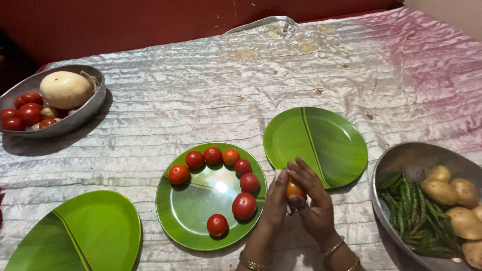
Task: The person cleans and wipes tomatoes, potatoes, and green beans with a cloth and places them on plates.
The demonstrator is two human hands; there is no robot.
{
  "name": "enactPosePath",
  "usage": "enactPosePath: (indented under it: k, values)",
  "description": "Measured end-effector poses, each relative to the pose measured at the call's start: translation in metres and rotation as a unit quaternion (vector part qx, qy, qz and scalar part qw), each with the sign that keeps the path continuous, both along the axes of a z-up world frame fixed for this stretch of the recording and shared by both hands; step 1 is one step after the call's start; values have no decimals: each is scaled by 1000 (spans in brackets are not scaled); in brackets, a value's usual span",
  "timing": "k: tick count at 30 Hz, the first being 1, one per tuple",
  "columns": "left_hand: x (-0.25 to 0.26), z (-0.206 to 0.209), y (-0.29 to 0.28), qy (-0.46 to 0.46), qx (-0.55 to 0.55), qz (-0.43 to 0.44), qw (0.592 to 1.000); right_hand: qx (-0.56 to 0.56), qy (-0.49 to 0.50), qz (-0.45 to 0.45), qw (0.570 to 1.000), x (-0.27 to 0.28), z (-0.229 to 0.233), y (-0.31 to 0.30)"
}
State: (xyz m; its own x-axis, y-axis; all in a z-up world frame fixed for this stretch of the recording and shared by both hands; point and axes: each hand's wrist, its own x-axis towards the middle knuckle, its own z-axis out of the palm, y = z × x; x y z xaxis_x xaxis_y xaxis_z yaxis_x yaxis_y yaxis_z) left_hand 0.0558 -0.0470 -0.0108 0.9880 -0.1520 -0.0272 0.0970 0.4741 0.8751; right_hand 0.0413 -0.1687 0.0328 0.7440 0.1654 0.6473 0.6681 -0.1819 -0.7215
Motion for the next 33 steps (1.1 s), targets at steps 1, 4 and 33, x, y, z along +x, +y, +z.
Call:
enactPosePath:
  k: [1,4,33]
  values:
    - [2,0,-1,-8,-1,28,1000,-20,1,2,1000,1,0,2]
    - [7,-3,-2,-29,6,90,996,-30,18,35,999,0,-5,9]
    - [-5,35,-11,-333,400,148,841,363,360,79,856,36,-75,-4]
